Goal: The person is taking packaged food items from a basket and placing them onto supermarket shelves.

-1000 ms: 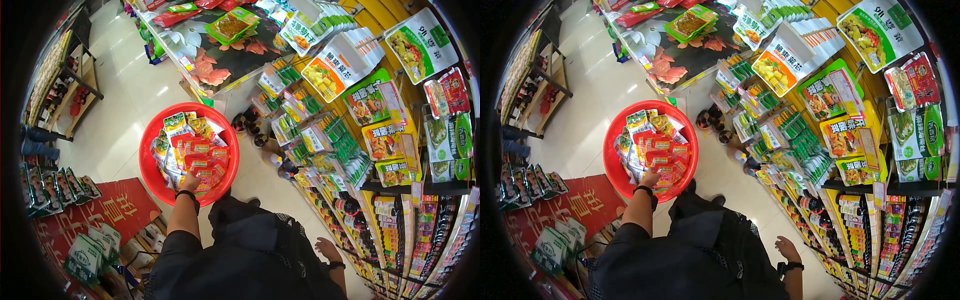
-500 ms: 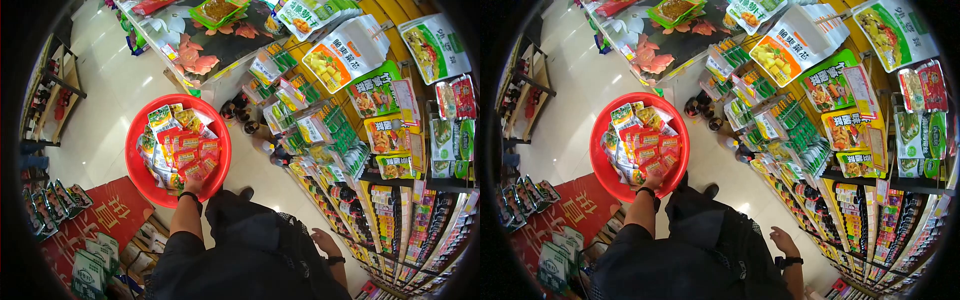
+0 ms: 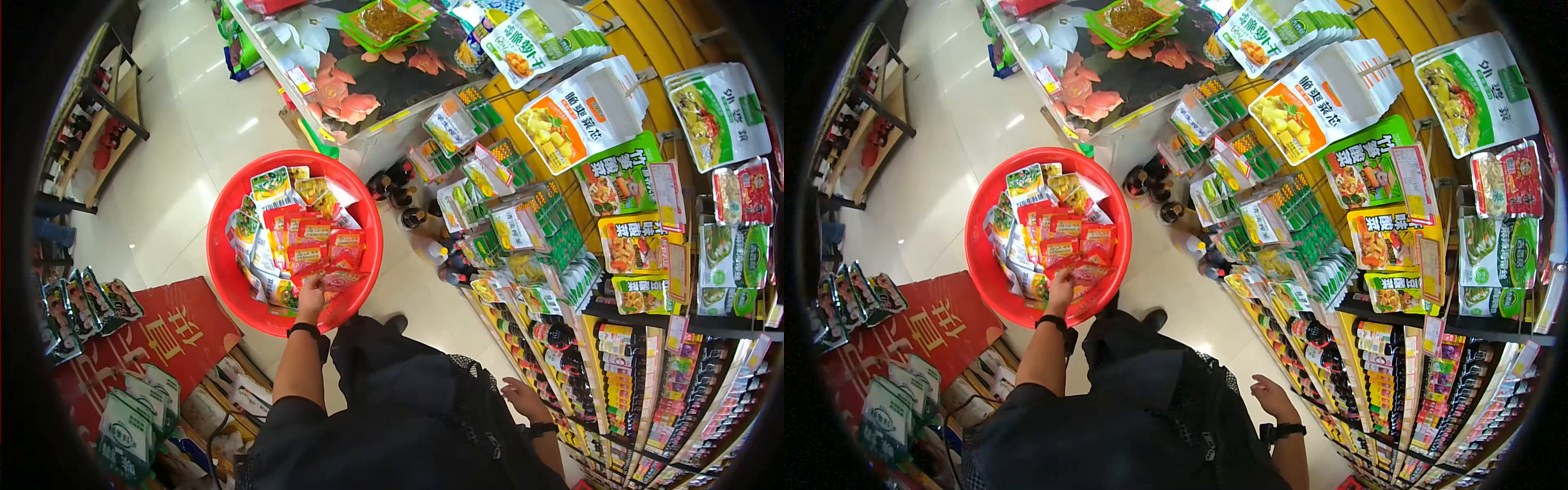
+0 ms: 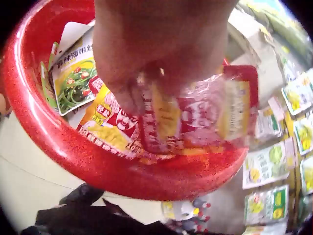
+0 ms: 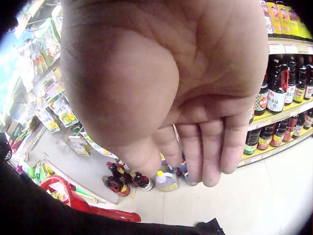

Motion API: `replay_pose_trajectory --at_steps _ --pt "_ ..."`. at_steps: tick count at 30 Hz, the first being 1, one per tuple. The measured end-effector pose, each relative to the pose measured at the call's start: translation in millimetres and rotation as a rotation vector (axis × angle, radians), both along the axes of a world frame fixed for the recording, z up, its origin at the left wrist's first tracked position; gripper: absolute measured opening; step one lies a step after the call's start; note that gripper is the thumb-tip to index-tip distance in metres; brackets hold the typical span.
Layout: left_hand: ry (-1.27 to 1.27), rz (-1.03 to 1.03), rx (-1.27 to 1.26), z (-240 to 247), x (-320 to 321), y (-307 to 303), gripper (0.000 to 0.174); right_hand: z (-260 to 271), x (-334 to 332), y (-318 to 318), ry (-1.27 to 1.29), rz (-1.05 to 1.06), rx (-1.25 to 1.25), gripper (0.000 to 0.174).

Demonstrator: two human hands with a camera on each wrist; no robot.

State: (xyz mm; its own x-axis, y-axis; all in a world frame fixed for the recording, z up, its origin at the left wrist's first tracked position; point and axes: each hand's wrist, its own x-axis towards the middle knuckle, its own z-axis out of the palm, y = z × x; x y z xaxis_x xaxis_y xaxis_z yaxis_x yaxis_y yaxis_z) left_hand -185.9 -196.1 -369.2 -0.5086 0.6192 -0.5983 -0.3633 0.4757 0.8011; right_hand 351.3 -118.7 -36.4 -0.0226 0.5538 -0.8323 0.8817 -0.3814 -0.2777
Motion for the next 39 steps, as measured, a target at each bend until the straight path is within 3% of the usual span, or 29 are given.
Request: replay_pose_trajectory --at_steps 1,2,5,8,12,15,17,19,21,22,26,29,35,36,39 --pt "-0.236 0.137 0.112 -8 -5 -1 0.021 -3 -2 0 -0.003 0.005 -0.009 0.045" --pt "-0.427 0.18 0.089 75 -11 18 0.01 -12 3 -1 0.013 0.012 -0.01 0.045" --pt "-0.802 0.036 0.698 90 -21 34 0.025 -31 9 -1 0.063 0.031 -0.02 0.045" --pt "-0.961 -0.191 0.861 180 -18 74 0.036 -29 -5 10 0.032 0.08 -0.005 0.045" --pt "-1.115 -0.274 0.756 268 14 108 0.033 -21 -25 37 0.116 0.184 0.156 0.041" --pt "-1.208 -0.553 0.716 297 43 135 0.033 8 -63 63 0.256 0.25 0.356 0.042" --pt "-0.97 -0.707 0.76 293 72 156 0.033 30 -91 78 0.355 0.172 0.402 0.044" --pt "-0.647 -0.654 0.723 269 101 168 0.032 50 -114 87 0.54 0.132 0.469 0.042" --pt "-0.123 -0.691 0.434 330 118 166 0.032 77 -136 90 0.671 0.118 0.489 0.043" --pt "0.146 -0.705 0.558 298 130 169 0.027 85 -142 90 0.737 0.116 0.498 0.043" --pt "0.343 -0.898 0.668 340 141 161 0.014 89 -151 88 0.987 0.024 0.549 0.035" --pt "0.368 -0.902 0.707 365 145 156 0.013 103 -147 86 0.919 -0.057 0.543 0.03" --pt "0.186 -1.005 0.619 403 145 146 0.015 107 -130 84 0.996 -0.197 0.634 0.023" --pt "0.063 -0.977 0.583 411 146 143 0.014 110 -128 83 0.994 -0.187 0.647 0.023" --pt "0.122 -0.951 0.698 420 149 141 0.012 118 -125 80 1.02 -0.18 0.681 0.025"
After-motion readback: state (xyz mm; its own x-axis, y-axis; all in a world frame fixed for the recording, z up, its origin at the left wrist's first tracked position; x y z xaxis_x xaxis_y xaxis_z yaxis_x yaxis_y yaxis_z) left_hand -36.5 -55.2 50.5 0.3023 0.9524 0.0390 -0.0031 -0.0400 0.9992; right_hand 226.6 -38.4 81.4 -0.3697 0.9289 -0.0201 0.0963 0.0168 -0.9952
